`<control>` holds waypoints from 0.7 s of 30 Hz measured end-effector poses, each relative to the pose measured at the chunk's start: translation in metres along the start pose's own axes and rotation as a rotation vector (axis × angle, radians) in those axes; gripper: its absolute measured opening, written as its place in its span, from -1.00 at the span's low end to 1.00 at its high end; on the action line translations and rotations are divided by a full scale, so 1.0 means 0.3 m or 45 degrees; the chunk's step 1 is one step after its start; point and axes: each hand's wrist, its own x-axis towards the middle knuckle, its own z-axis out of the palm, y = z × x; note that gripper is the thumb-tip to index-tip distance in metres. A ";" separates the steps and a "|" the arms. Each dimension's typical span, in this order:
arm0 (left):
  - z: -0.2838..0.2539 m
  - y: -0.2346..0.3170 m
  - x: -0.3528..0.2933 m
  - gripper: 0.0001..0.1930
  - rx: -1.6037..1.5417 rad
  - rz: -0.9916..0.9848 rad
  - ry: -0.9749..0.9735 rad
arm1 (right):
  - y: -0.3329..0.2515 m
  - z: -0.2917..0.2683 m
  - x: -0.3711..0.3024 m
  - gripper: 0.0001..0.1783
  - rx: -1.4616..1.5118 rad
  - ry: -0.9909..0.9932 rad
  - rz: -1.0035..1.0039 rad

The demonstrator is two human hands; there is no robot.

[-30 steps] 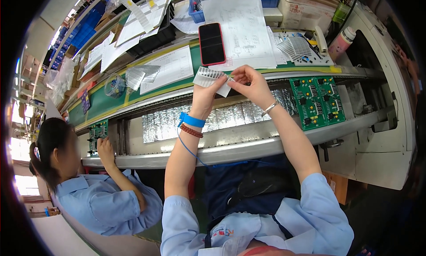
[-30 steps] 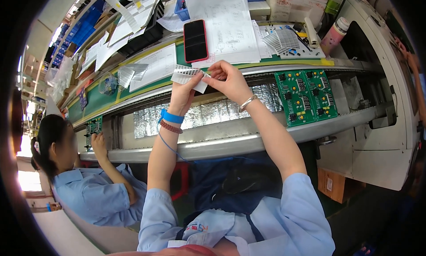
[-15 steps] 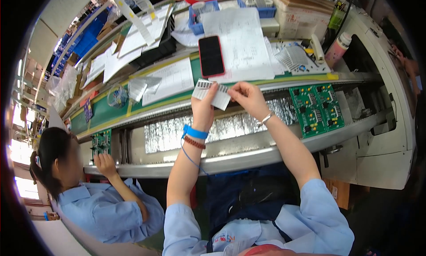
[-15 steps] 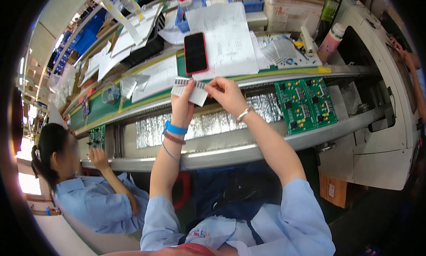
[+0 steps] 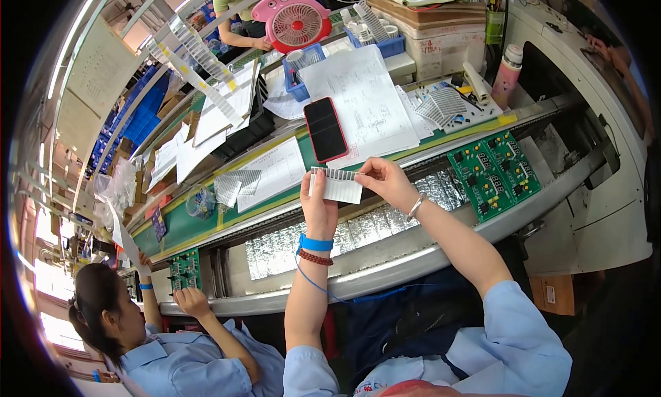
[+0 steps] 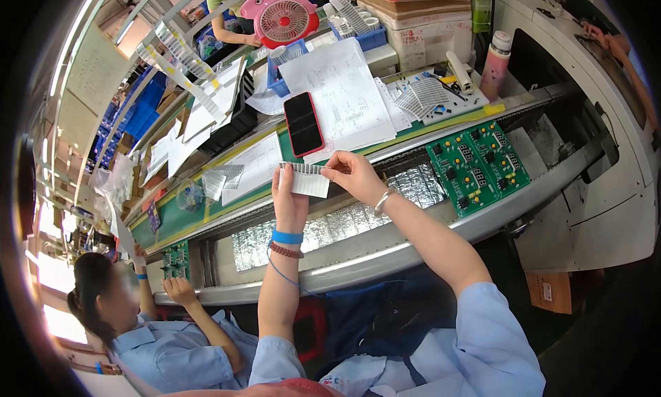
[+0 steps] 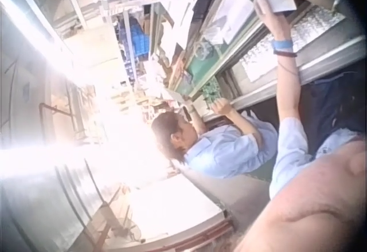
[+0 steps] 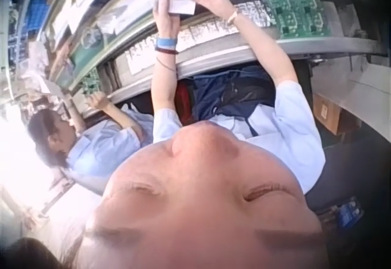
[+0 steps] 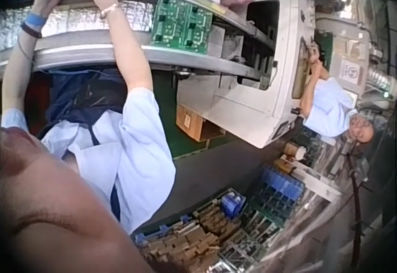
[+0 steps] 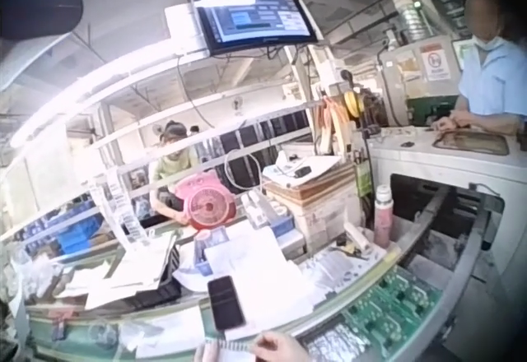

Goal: The person assembles electronic components by hand onto a printed circuit board, using thermal paste strips and a heat sink.

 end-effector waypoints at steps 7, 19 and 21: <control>-0.003 0.013 0.008 -0.90 0.040 0.034 -0.004 | 0.000 0.012 0.004 -0.91 0.004 0.011 0.060; -0.035 0.013 0.019 -0.90 0.096 0.103 -0.037 | 0.007 0.011 -0.001 -0.88 0.019 0.038 0.077; -0.044 0.009 0.028 -0.90 0.097 0.111 -0.035 | 0.000 0.011 -0.001 -0.87 -0.011 0.021 0.101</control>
